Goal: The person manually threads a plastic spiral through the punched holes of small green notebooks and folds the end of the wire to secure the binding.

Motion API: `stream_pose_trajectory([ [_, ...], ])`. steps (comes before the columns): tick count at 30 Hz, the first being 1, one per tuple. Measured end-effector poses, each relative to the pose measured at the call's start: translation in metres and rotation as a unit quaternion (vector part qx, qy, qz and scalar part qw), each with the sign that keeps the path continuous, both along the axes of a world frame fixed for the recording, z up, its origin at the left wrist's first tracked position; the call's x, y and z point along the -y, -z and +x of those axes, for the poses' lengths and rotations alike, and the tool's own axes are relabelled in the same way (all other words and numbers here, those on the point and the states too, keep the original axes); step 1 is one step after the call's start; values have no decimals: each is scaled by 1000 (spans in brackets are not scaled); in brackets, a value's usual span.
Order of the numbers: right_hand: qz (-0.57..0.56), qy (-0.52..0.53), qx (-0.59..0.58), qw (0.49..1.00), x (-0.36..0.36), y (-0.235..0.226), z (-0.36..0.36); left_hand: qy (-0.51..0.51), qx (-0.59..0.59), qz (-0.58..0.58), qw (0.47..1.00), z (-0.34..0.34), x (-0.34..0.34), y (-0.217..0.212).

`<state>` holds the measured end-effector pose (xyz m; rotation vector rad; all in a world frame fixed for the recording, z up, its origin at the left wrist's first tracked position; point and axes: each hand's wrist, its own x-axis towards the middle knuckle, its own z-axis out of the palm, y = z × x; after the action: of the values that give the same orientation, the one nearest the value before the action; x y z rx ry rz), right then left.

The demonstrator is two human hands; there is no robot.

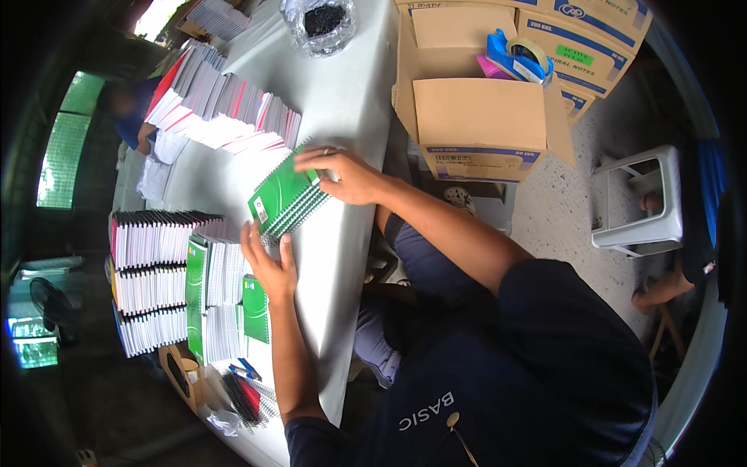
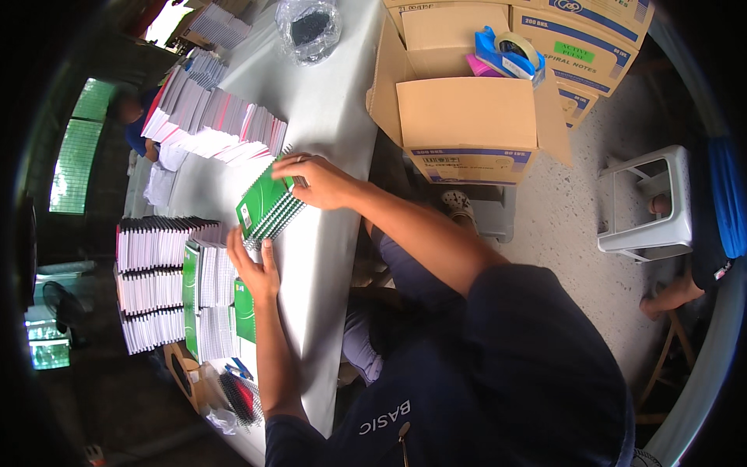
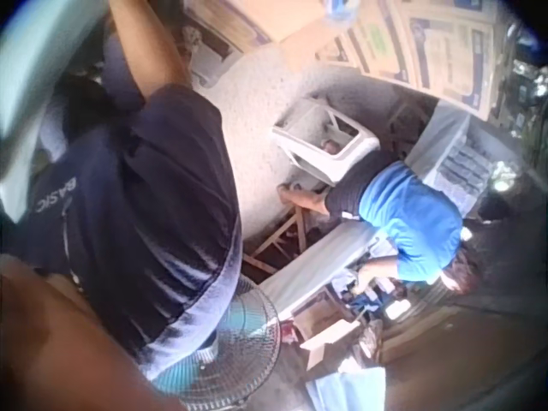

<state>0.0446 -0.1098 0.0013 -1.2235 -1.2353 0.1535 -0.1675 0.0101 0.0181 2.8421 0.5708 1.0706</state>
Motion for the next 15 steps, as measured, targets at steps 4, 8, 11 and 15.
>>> stream_pose_trajectory([
  [4, -60, 59, -26, 996, -2, 19, -21, -26, 104, -308, 945, 5, -6, 5],
  [8, -59, 92, 9, 994, -7, 21, -32, 9, 95, -288, 953, 11, -6, 11],
  [11, -60, 90, 10, 994, -8, 22, -27, 2, 87, -298, 950, 9, -9, 7],
  [15, -66, 72, -29, 995, -8, 24, -32, -4, 151, -305, 940, 9, -18, 15],
])
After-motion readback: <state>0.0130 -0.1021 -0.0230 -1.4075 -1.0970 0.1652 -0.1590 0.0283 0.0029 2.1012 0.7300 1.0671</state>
